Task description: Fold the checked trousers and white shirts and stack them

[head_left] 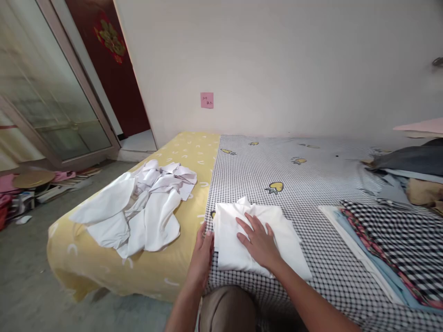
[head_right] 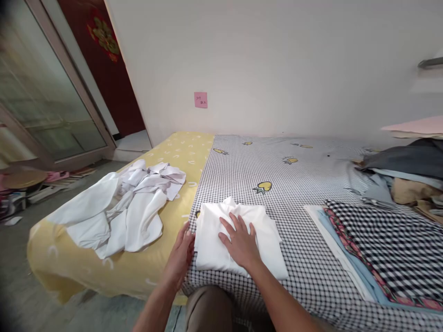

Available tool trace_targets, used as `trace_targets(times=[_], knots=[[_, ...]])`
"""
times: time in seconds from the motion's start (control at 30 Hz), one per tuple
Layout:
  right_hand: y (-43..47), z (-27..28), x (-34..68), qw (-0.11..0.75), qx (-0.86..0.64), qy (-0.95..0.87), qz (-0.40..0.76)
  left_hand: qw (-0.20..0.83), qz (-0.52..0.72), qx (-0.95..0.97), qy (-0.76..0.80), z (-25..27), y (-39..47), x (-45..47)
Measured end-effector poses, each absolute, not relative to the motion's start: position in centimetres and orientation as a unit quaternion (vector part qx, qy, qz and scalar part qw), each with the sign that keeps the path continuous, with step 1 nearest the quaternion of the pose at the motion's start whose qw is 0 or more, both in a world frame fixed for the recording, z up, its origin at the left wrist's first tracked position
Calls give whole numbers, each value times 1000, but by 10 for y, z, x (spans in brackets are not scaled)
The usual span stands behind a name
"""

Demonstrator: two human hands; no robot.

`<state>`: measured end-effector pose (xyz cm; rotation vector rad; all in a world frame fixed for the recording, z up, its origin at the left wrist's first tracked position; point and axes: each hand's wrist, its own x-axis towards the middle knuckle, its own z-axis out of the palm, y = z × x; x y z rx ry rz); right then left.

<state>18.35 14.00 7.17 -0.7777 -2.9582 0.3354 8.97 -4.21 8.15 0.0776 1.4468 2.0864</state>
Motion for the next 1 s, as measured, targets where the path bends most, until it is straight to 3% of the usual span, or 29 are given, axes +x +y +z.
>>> trace_targets(times=[0.17, 0.5, 0.73, 1.0], knots=[[139, 72, 183, 37, -256, -960, 104, 272, 800, -21, 535, 67, -60, 122], [131, 83, 181, 35, -268, -954, 132, 216, 722, 86, 652, 73, -45, 132], [132, 77, 178, 70, -254, -954, 146, 115, 574, 102, 804, 80, -33, 125], [133, 81, 180, 58, -253, -953, 157, 60, 477, 119, 869, 64, -32, 122]])
